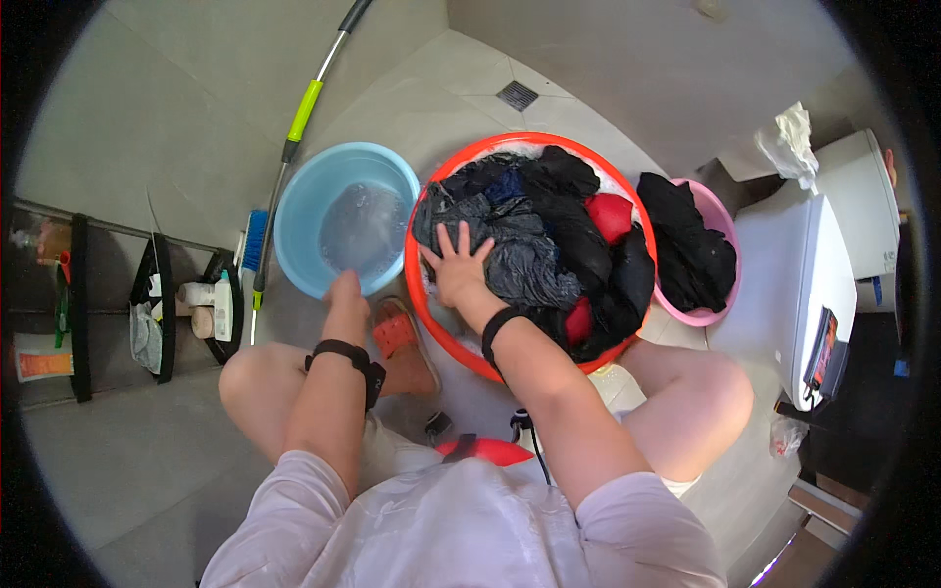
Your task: The person hand washes several dark and red garments in a red basin filled with soapy water. They repeatedly submerge, agitate, and wring the clothes, then transfer them into a pink basin. A blue basin is also used to move additional items into the red basin.
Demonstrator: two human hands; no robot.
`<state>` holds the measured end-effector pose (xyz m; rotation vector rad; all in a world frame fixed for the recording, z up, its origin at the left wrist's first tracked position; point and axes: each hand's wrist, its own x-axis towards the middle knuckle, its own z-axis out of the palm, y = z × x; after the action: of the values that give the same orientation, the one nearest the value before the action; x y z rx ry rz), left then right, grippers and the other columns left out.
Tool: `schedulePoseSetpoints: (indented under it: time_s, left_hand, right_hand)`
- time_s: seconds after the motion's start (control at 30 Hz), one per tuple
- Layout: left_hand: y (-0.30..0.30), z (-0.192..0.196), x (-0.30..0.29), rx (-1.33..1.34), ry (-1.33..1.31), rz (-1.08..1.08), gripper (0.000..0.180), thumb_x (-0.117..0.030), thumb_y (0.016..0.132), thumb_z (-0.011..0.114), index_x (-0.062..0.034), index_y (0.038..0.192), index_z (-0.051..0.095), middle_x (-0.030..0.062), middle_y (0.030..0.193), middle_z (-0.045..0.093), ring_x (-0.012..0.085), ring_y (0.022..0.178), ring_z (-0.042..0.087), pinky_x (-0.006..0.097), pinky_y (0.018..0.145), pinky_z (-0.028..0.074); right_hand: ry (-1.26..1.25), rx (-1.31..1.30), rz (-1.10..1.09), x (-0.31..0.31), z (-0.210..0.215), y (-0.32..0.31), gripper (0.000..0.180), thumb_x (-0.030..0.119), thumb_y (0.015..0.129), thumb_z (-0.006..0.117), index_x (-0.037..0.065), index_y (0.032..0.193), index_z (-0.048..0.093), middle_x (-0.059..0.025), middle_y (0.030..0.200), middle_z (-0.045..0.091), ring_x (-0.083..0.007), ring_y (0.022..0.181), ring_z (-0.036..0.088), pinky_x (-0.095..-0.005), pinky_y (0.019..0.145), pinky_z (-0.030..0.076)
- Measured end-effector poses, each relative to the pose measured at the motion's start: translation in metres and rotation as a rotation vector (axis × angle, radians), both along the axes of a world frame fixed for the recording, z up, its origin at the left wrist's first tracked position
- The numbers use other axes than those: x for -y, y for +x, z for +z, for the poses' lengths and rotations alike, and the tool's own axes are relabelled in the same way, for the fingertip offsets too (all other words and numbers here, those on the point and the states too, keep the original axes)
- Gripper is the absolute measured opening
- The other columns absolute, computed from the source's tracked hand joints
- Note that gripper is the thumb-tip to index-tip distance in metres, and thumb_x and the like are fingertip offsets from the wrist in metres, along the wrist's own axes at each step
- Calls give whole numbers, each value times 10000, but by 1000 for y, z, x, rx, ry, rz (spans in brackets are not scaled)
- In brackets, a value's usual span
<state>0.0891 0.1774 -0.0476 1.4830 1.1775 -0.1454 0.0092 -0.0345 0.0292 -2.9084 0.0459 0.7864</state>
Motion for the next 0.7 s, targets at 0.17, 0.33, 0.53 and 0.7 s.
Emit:
schedulePoseSetpoints:
  time_s: [0.17,0.33,0.53,0.7]
  left_hand:
    - [13,-26,-35,-147,-368,-19,513,-121,886,599,-58,1374,454,161,1351,541,363,1073,620,555,831,530]
    - [4,-10,-18,172,-326,187,465,29,896,502,-42,1354,458,173,1262,567,348,1062,628,501,816,556]
    - [48,67,11,630,547,-557,227,-50,792,591,-27,1015,623,146,893,689,291,870,683,406,758,517]
    - [56,101,28,714,772,-581,134,-86,752,618,-52,878,587,162,784,655,384,784,645,464,714,492]
  right_hand:
    - [-85,-135,29,14,-44,7,600,328,848,664,295,1426,503,-71,1660,120,-394,1523,-1,-844,1026,87]
    - [-11,-154,-10,31,-59,-11,544,273,822,674,213,1354,579,-79,1604,277,-323,1531,66,-807,1072,112]
    - [32,-146,15,36,-43,-35,553,204,822,652,221,1369,570,-59,1580,322,-289,1530,94,-740,1124,153]
    - [57,-73,68,37,-27,-53,563,175,836,627,214,1393,549,-43,1592,311,-281,1529,101,-734,1124,169]
